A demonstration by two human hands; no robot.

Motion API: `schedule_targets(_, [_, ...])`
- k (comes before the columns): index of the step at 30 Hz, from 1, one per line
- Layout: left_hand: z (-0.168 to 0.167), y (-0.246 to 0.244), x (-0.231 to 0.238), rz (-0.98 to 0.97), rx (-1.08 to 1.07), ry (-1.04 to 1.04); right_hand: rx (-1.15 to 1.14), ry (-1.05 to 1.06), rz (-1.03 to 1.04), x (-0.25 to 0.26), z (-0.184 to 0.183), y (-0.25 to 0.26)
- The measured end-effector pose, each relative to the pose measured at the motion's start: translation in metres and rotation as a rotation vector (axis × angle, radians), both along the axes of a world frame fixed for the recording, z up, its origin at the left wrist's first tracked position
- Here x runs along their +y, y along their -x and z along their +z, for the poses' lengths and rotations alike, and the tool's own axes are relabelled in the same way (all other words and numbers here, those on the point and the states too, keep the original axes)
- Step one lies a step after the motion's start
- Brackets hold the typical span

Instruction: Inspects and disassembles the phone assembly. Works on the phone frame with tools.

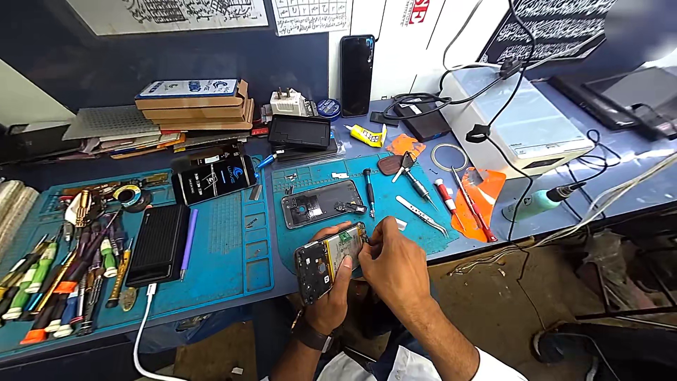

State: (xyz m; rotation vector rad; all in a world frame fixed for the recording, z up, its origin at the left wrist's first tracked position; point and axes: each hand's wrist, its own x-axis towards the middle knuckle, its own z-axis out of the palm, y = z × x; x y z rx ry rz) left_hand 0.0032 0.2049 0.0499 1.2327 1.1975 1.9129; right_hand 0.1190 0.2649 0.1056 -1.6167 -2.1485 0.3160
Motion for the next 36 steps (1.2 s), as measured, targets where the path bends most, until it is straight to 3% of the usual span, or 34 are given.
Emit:
schedule_targets(4, [0.0,0.001,-0.002,0.017,-0.064,0.036,0.059,0.017,0.041,0.005,0.0,-0.005])
schedule_targets(7, [0.0,0.006,-0.003,-0.006,-0.301,0.041,0.216,0.132,0.172,0.019,-0.001,-0.027])
schedule_targets(13, [0.003,0.018,-0.001,-0.147,-0.632,0.027,0.199,-0.035,0.115,0.055,0.004,-0.087])
schedule_targets(16, [0.011,0.014,-0.002,-0.027,-0.684,0.098,0.475,0.049,0.424,0.045,0.007,-0.082])
schedule_targets(19, [0.01,0.02,-0.005,-0.122,-0.701,0.132,0.429,0.033,0.736,0.048,0.007,-0.068])
schedule_targets(26, [0.021,0.024,-0.007,-0.143,-0.731,0.286,0.42,0.22,0.982,0.068,0.017,-0.056])
schedule_targets(30, [0.022,0.03,-0.006,-0.169,-0.772,0.329,0.442,0.185,1.002,0.069,0.018,-0.051])
schedule_targets(36, [0.023,0.031,-0.006,-0.199,-0.753,0.313,0.484,0.253,0.869,0.057,0.01,-0.041])
